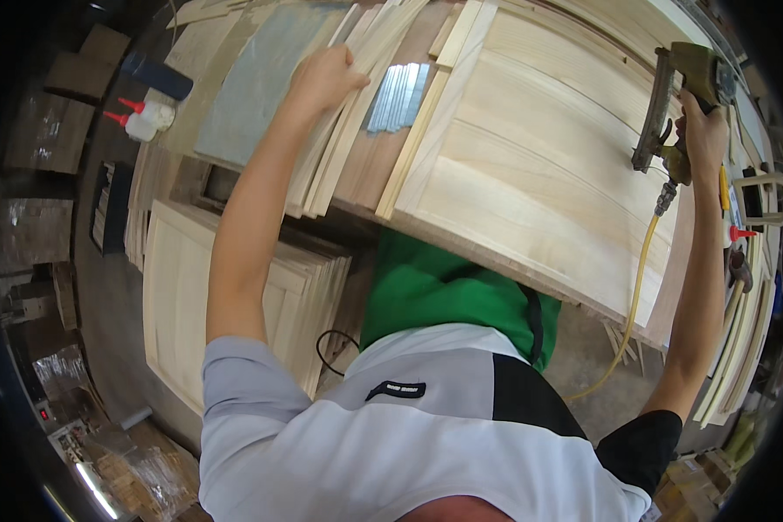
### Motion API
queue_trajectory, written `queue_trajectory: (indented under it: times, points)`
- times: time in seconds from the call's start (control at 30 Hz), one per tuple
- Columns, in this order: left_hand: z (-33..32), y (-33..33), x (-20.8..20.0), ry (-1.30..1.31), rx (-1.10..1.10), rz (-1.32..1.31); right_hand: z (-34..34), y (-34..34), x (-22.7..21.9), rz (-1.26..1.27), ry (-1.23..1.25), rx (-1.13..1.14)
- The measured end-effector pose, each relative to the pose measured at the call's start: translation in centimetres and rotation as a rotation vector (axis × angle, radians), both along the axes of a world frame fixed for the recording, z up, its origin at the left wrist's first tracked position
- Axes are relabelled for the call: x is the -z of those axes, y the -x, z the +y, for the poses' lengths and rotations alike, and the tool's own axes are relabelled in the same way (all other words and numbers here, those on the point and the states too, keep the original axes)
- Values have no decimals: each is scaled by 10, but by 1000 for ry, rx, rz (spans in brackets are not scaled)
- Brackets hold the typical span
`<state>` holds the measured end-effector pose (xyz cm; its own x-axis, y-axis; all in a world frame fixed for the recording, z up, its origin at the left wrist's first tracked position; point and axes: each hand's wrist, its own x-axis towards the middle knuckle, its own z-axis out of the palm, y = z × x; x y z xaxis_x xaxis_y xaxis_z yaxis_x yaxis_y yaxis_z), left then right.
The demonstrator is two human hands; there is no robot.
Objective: Assembling wooden panels by applying glue to the edges and using a pneumatic nail gun to secure slats.
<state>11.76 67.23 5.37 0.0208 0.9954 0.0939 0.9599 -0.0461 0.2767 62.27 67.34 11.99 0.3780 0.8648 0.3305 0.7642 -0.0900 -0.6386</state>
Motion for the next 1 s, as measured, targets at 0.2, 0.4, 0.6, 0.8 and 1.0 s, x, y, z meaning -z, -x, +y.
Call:
queue_trajectory:
  times: [0.2, 0.4, 0.6, 0.8, 1.0]
  points:
    - [15, -15, -1, 42, 28, -17, -13, -27, 3, -77, -91, 41]
    - [31, 8, 7, 16, 12, 83, -29, -23, -1, 124, -183, -24]
    - [34, 30, -4, 81, -18, -305, -102, -70, -45, 222, -151, 5]
    - [19, -60, -50, 191, 287, -944, -201, -74, -66, 508, -106, -21]
    - [-48, -179, -42, 173, 673, -875, -281, -55, -76, 462, -122, 66]
